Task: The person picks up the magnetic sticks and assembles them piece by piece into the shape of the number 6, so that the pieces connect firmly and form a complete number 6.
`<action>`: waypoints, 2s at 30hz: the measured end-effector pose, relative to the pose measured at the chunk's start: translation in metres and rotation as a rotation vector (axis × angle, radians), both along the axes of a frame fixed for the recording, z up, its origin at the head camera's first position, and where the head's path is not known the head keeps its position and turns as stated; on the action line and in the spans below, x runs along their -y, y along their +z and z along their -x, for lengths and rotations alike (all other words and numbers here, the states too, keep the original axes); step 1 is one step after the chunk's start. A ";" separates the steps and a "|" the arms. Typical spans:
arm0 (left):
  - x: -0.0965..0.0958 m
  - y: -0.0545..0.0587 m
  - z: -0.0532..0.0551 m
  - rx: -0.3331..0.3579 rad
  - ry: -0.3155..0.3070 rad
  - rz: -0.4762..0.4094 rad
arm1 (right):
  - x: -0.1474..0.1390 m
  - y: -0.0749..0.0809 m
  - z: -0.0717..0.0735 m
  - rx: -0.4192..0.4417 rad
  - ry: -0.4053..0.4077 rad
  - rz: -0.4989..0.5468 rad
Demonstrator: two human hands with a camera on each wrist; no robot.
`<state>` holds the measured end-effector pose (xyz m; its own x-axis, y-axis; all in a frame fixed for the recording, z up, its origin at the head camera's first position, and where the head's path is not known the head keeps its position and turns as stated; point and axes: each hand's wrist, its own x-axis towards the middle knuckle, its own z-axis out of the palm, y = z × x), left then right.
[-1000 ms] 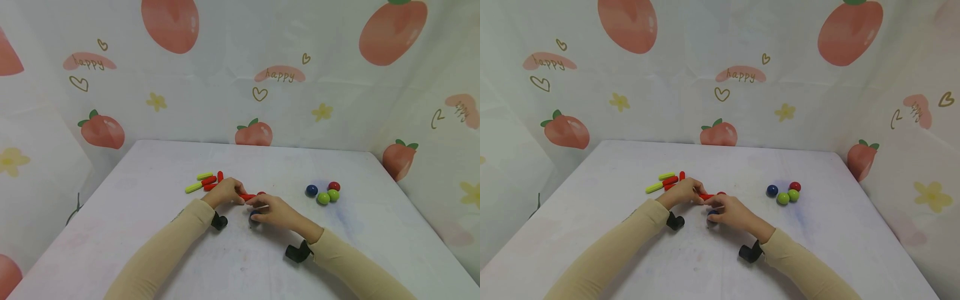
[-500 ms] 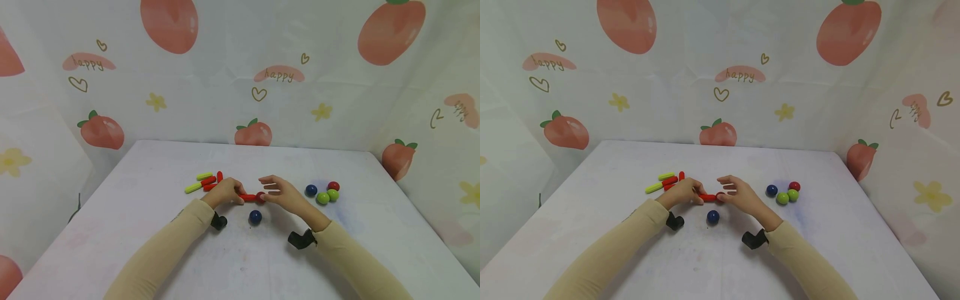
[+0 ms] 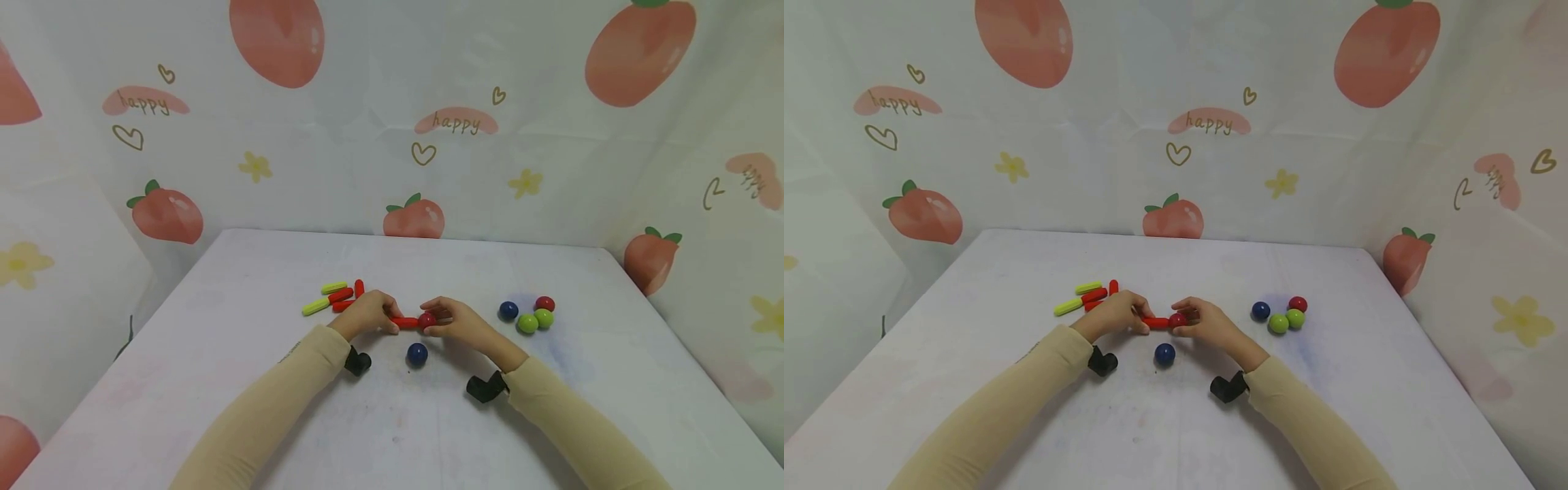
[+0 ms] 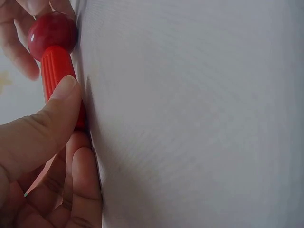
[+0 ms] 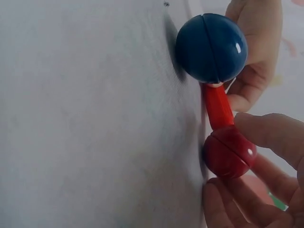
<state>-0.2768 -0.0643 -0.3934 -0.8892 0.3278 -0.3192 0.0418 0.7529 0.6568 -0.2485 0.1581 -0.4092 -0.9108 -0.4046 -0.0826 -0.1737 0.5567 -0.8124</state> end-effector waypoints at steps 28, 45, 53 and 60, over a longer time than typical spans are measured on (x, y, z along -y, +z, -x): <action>0.004 0.000 -0.002 -0.009 -0.029 -0.046 | 0.003 0.003 0.003 0.057 -0.033 -0.063; 0.019 0.016 -0.001 0.008 -0.084 -0.051 | 0.002 0.001 0.004 0.060 -0.031 -0.049; 0.023 0.037 -0.013 -0.071 -0.100 -0.152 | 0.003 0.002 0.003 0.070 -0.047 -0.056; 0.012 0.041 -0.037 -0.111 -0.090 -0.218 | 0.001 0.003 0.003 0.060 -0.032 -0.051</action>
